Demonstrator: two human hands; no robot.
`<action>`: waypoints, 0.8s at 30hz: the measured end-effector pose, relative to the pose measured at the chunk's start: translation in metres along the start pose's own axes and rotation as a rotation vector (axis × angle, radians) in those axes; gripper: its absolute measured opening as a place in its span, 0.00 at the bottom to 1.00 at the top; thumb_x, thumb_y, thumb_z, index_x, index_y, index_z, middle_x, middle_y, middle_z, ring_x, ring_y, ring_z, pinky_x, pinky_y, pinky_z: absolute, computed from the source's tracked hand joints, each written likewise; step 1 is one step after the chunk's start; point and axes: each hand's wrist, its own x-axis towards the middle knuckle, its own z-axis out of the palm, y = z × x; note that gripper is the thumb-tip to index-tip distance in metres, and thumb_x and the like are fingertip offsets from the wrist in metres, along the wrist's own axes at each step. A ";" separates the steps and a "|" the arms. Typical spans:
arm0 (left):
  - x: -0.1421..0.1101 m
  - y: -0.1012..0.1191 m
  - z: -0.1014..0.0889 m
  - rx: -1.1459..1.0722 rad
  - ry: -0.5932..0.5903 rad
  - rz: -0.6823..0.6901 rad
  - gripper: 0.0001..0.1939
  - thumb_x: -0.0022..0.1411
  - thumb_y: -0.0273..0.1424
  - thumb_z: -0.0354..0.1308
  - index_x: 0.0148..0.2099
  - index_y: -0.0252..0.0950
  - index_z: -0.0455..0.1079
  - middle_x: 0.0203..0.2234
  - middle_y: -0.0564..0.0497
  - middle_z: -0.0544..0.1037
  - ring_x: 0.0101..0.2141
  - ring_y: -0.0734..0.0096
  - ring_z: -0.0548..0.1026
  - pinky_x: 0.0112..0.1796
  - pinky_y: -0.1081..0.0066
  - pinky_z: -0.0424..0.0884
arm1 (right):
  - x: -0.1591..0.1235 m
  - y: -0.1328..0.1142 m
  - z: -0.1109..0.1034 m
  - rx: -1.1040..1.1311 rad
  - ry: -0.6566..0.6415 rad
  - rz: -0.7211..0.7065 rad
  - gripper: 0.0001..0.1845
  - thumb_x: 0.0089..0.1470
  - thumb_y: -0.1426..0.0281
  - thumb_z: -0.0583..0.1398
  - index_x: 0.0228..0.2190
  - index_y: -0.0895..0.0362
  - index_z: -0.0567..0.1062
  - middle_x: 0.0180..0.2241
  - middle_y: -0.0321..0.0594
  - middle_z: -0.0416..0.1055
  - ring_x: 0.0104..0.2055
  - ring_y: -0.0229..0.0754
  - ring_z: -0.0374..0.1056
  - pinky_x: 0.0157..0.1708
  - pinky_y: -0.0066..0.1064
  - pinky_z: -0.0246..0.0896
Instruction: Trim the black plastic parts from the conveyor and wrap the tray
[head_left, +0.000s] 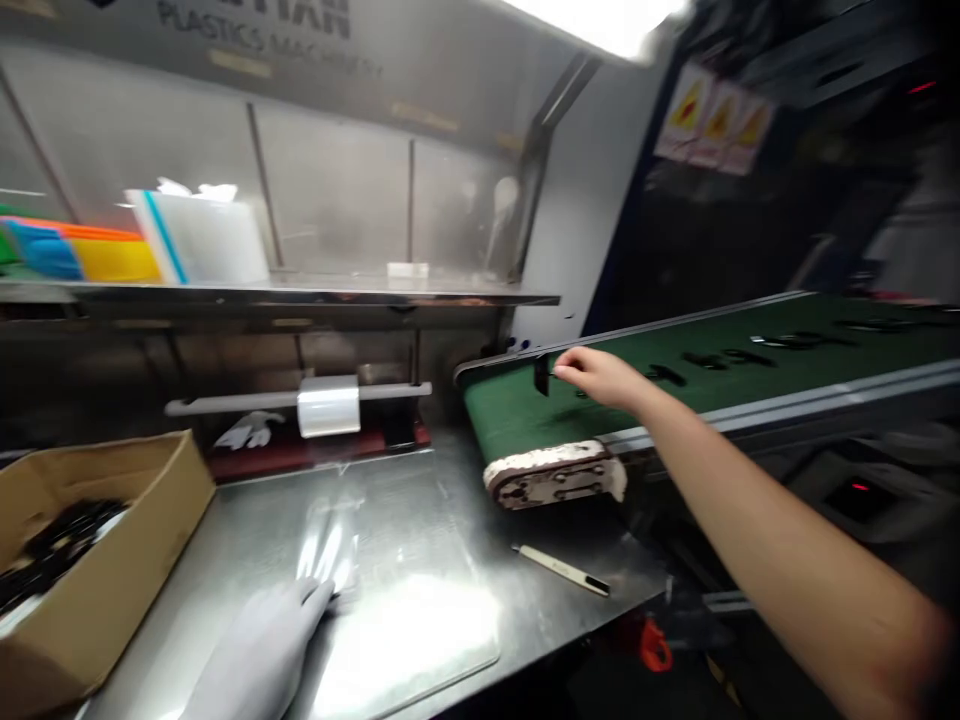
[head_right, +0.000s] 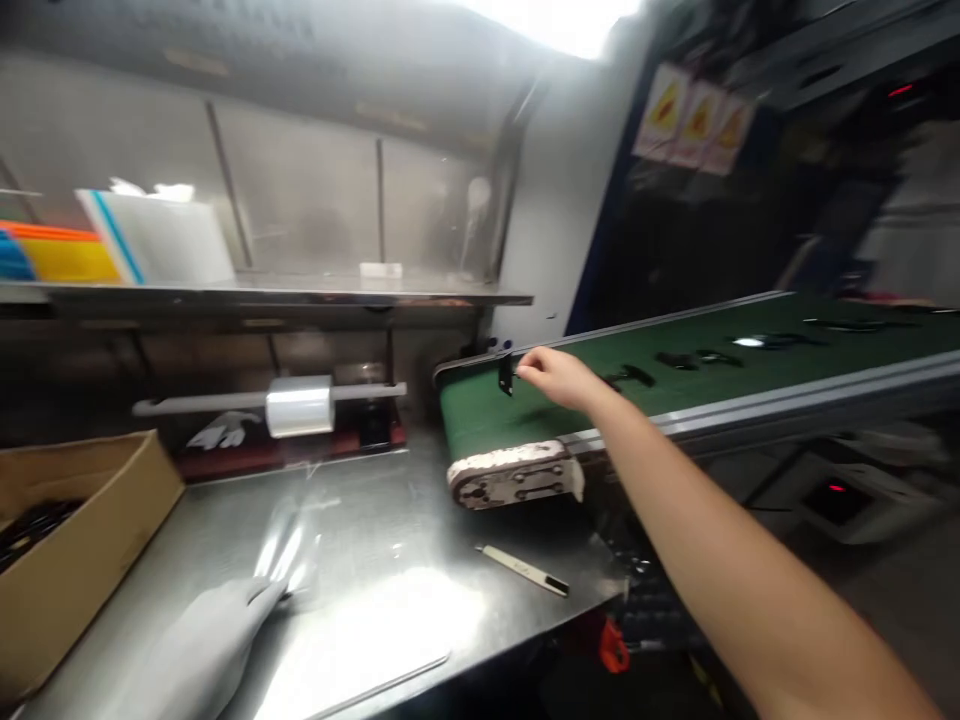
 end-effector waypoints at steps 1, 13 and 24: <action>-0.002 0.004 -0.005 0.007 -0.010 0.030 0.20 0.71 0.29 0.46 0.48 0.43 0.80 0.40 0.44 0.85 0.39 0.52 0.82 0.43 0.54 0.77 | -0.012 -0.005 0.006 0.054 -0.006 -0.028 0.33 0.74 0.60 0.42 0.49 0.73 0.77 0.43 0.44 0.75 0.43 0.37 0.74 0.41 0.28 0.63; -0.039 0.028 -0.011 -0.042 -0.033 0.078 0.12 0.72 0.23 0.50 0.47 0.39 0.74 0.39 0.47 0.80 0.38 0.57 0.77 0.42 0.55 0.73 | -0.201 -0.137 0.162 1.408 -0.570 0.061 0.15 0.62 0.59 0.67 0.36 0.57 0.74 0.26 0.33 0.72 0.26 0.33 0.65 0.27 0.26 0.61; -0.060 0.042 -0.009 -0.318 0.129 -0.064 0.14 0.74 0.29 0.54 0.58 0.39 0.75 0.57 0.46 0.79 0.58 0.57 0.75 0.62 0.55 0.68 | -0.247 -0.183 0.186 1.571 -0.716 0.170 0.12 0.63 0.61 0.68 0.36 0.56 0.75 0.26 0.32 0.74 0.25 0.30 0.67 0.25 0.20 0.63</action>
